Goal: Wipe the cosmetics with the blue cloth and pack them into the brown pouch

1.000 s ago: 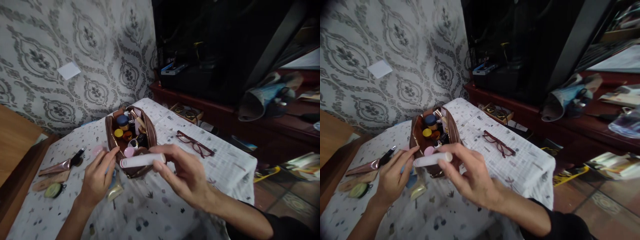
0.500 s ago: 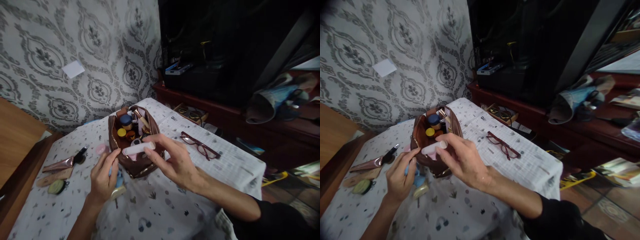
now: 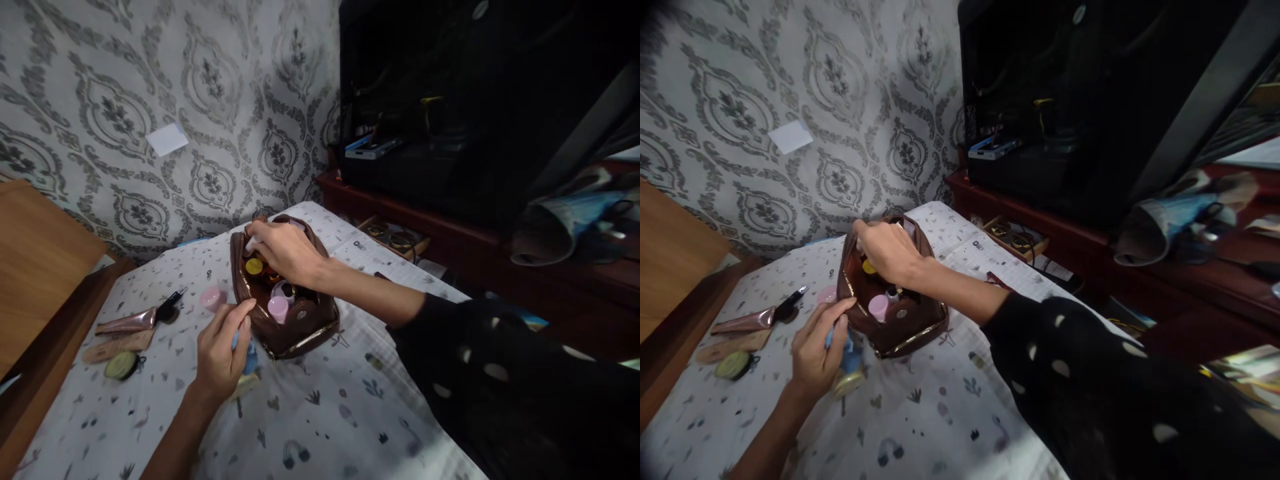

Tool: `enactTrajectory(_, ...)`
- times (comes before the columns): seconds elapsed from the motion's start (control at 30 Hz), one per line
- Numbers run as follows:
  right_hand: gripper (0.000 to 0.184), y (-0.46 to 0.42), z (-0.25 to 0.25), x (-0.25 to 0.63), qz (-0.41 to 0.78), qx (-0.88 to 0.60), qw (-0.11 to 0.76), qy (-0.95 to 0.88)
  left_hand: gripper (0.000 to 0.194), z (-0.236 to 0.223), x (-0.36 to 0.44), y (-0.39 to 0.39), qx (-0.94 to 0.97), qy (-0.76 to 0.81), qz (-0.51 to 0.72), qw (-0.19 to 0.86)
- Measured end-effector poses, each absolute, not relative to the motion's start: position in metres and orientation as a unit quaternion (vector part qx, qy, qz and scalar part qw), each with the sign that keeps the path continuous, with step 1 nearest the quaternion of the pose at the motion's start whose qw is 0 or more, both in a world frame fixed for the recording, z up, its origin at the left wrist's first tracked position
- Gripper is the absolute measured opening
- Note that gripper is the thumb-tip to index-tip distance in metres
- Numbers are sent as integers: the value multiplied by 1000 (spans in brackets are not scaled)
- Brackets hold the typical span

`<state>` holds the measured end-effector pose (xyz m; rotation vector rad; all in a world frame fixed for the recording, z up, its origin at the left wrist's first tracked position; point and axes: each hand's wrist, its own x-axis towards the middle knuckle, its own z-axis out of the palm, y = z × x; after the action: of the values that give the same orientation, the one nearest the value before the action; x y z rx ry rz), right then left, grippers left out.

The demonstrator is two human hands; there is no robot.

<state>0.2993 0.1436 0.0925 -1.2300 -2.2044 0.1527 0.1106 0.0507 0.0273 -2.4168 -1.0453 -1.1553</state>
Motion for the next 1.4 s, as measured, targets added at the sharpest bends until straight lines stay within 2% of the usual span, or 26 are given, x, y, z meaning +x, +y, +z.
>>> enactTrajectory(0.13,22,158,100,283,12,-487,224,-844,26,28,111,50,-834,-361,-397,128)
enactTrajectory(0.37,36,172,101,268,1,-497,183,-849,27,26,109,51,-835,-360,-400,111)
enactTrajectory(0.7,33,186,96,264,-10,-482,195,-854,27,27,112,51,-830,-361,-409,115)
enactTrajectory(0.93,28,194,88,259,-3,-475,137,-869,27,27,111,50,-832,-359,-408,110)
enactTrajectory(1.03,28,191,90,261,-3,-476,143,-867,26,28,110,50,-834,-357,-406,109)
enactTrajectory(1.17,23,160,98,275,-2,-463,195,-865,27,27,110,49,-833,-366,-400,106)
enactTrajectory(1.23,29,136,97,289,18,-444,208,-871,28,26,110,49,-832,-369,-399,109)
enactTrajectory(1.33,42,101,82,315,79,-341,194,-917,28,25,111,49,-832,-365,-401,121)
enactTrajectory(1.4,29,85,65,328,73,-261,237,-933,29,25,111,49,-832,-366,-399,123)
